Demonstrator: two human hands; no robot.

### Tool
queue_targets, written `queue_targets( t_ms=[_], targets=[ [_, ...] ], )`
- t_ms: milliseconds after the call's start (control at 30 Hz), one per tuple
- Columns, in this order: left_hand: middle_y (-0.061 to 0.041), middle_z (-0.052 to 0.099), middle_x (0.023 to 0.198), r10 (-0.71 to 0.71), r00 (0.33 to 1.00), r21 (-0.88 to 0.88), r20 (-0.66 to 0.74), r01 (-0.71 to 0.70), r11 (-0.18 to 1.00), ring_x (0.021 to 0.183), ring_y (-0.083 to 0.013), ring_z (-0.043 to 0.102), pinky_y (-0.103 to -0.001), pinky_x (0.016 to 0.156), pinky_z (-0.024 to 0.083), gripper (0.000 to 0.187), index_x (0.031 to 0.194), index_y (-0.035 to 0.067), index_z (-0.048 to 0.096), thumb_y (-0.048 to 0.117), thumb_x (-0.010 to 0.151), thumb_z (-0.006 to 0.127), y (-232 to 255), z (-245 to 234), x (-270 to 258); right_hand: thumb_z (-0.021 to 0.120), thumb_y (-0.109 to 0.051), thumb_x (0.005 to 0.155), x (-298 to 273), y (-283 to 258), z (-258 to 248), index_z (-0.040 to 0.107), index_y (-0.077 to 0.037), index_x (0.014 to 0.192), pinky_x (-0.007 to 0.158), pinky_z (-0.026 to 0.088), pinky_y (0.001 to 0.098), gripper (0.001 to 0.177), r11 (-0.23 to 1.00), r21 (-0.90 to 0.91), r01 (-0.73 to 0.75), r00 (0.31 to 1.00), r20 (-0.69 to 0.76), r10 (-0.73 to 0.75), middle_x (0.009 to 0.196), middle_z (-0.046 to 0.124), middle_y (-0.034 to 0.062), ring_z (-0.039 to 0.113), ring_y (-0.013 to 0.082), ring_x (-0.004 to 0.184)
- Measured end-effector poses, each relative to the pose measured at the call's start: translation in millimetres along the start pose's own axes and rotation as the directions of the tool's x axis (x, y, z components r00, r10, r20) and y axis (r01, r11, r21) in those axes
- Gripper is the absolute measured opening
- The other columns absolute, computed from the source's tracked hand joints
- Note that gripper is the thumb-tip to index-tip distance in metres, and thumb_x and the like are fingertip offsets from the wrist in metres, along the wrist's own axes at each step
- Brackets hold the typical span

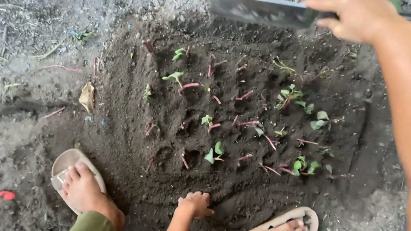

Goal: Planting plant cuttings into a soil bed using a large knife to create holes for each stem.

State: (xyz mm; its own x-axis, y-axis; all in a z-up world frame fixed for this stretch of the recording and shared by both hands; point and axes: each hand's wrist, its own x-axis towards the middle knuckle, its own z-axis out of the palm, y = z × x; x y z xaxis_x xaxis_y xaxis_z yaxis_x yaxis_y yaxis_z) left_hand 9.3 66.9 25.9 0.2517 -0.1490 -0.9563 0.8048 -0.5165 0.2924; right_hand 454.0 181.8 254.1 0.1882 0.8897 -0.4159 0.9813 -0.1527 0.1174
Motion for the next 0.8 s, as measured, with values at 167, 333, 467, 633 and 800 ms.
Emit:
queue_targets(
  t_ms=[167,333,467,633,800],
  targets=[
    [-0.004,0.039,0.134,-0.026,0.999,0.008,0.024,0.026,1.000,0.128,-0.0284,0.035,-0.052,0.102,0.032,0.048,0.129,0.022,0.043,0.050,0.090,0.050,-2,-3,5,0.045,-0.024,0.095,9,16,22,0.036,-0.042,0.140,0.081,0.062,0.0298,0.050,0.831,-0.556,-0.001,0.896,0.368,0.248,0.116,0.070,-0.0072,0.075,0.0153,0.097],
    [-0.005,0.039,0.134,-0.008,0.995,-0.003,0.095,0.008,1.000,0.127,-0.0281,0.036,-0.050,0.101,0.034,0.045,0.127,0.023,0.045,0.050,0.091,0.049,1,-6,-6,0.049,-0.028,0.096,-37,8,4,0.042,-0.046,0.141,0.060,0.052,0.0404,0.049,0.975,0.034,-0.222,0.963,0.167,0.213,0.123,0.063,0.0074,0.065,0.0298,0.081],
    [-0.004,0.039,0.135,-0.013,0.998,0.039,0.062,0.011,0.999,0.128,-0.0282,0.036,-0.051,0.102,0.034,0.046,0.129,0.023,0.044,0.050,0.091,0.049,2,-5,6,0.050,-0.034,0.091,-18,46,46,0.031,-0.049,0.143,0.064,0.062,0.0350,0.057,0.887,-0.450,-0.099,0.935,0.262,0.238,0.102,0.074,-0.0015,0.076,0.0213,0.085],
    [-0.004,0.039,0.138,0.001,0.995,0.025,0.102,-0.004,1.000,0.128,-0.0276,0.039,-0.046,0.101,0.038,0.052,0.131,0.024,0.044,0.052,0.088,0.051,-3,-8,16,0.051,0.002,0.088,-11,121,106,0.045,-0.023,0.147,0.044,0.029,0.0315,0.064,0.999,0.041,-0.012,0.994,0.105,0.008,0.095,0.071,0.0171,0.044,0.0229,0.042],
    [-0.001,0.035,0.138,-0.044,0.985,0.041,0.166,0.038,0.998,0.131,-0.0268,0.034,-0.050,0.103,0.034,0.052,0.132,0.028,0.042,0.055,0.088,0.047,2,-11,13,0.045,-0.028,0.095,-53,85,55,0.035,-0.047,0.141,0.052,0.056,0.0253,0.050,0.916,-0.390,-0.089,0.940,0.272,0.207,0.102,0.074,-0.0047,0.070,0.0146,0.069]
  ],
)
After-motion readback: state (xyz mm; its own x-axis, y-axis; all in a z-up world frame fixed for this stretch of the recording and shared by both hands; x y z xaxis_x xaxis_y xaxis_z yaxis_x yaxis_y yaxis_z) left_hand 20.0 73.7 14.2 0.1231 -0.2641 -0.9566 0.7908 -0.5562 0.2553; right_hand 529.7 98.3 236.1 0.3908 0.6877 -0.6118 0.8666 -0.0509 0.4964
